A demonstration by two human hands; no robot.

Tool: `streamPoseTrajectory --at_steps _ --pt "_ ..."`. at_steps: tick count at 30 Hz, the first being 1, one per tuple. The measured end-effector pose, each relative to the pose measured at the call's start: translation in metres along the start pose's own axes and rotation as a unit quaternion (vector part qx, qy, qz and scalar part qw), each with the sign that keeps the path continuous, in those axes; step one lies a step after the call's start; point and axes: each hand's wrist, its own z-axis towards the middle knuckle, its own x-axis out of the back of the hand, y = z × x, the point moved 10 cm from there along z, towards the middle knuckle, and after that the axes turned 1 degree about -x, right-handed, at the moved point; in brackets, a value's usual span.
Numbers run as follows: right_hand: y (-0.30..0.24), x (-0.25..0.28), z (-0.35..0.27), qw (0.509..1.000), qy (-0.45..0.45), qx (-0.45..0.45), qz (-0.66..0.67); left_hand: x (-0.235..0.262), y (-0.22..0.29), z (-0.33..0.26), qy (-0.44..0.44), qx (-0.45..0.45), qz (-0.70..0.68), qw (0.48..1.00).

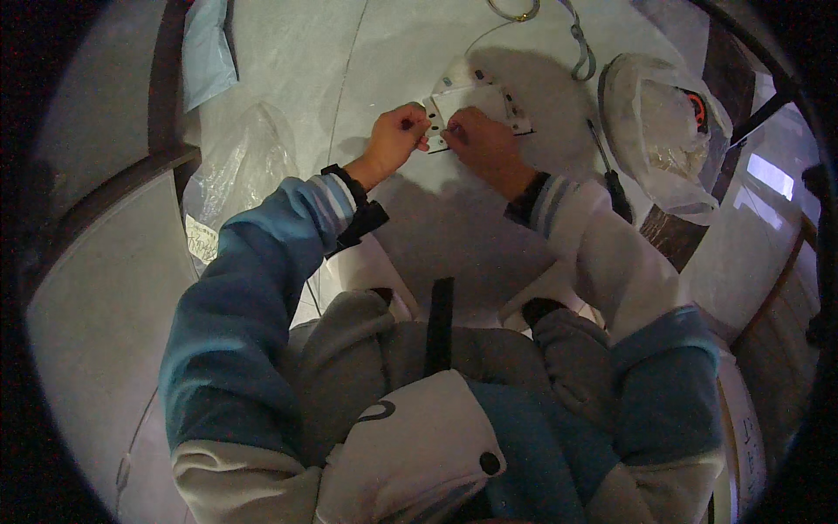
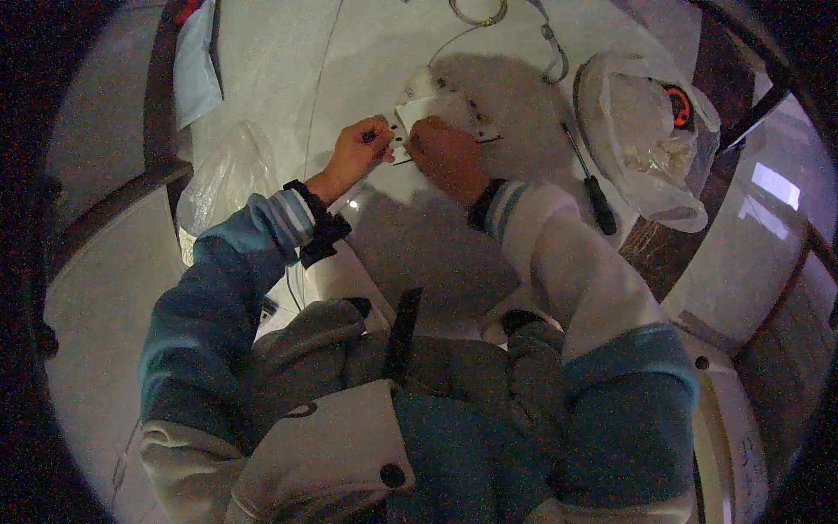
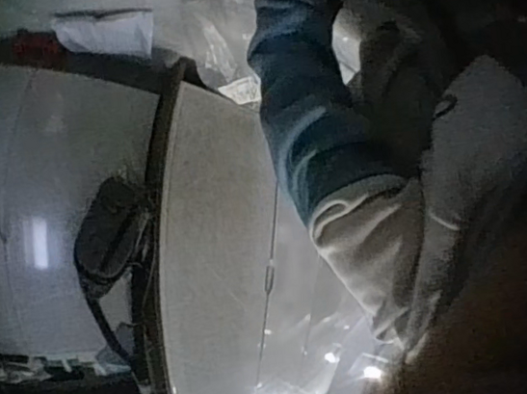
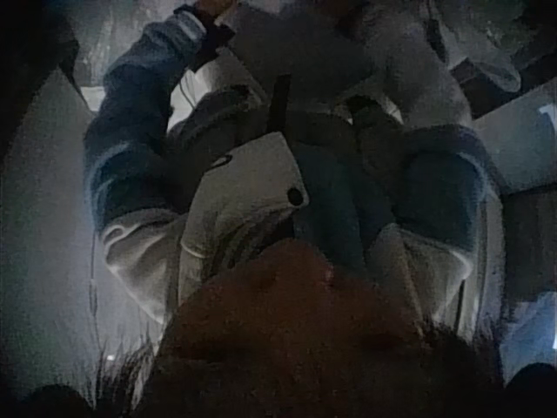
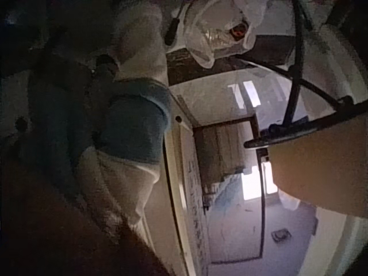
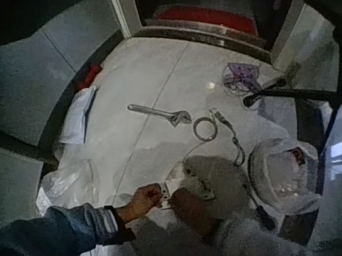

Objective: The person assembles a small electrical device on the floor. They use a screwdriver to secure a white plastic base, connect wires to a terminal block, attach a purple plastic cover, and place the assembled unit into a plastic bag.

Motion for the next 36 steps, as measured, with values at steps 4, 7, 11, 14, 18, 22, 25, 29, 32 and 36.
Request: streamPoseTrajectory --at_steps 4,7,11,14,18,22,25,29,32,36 --pt "-0.006 0.002 0.003 0.999 0.030 0.021 -0.006 0.003 0.006 0.000 0.027 -0.026 0.073 0.997" --pt "-0.011 0.000 0.008 0.998 0.031 0.031 -0.044 0.005 0.010 -0.001 0.056 -0.042 0.091 0.993" --pt "-0.012 -0.003 0.011 0.997 0.021 0.018 -0.071 0.004 0.008 0.000 0.042 -0.040 0.098 0.993" --pt "-0.008 -0.003 0.013 0.998 0.011 -0.007 -0.057 0.005 0.003 0.003 0.020 -0.026 0.051 0.998" --pt "-0.005 -0.002 0.015 1.000 0.002 -0.021 -0.013 0.003 -0.001 0.003 -0.008 -0.011 0.027 1.000" --pt "-0.003 -0.004 0.018 0.999 -0.013 -0.030 -0.019 0.002 -0.002 0.002 -0.018 0.000 0.032 0.999" --pt "-0.002 -0.004 0.018 0.999 -0.014 -0.032 -0.018 0.001 -0.004 0.003 -0.022 0.025 0.015 0.999" --pt "-0.002 -0.004 0.018 0.999 -0.017 -0.025 -0.023 0.001 -0.002 0.004 -0.024 0.024 0.061 0.998" --pt "0.000 -0.005 0.019 0.999 -0.017 -0.035 -0.033 0.003 -0.003 0.005 0.008 0.024 0.074 0.997" --pt "-0.002 -0.008 0.020 0.997 -0.020 -0.032 -0.072 0.004 -0.005 0.005 0.022 0.028 0.067 0.997"
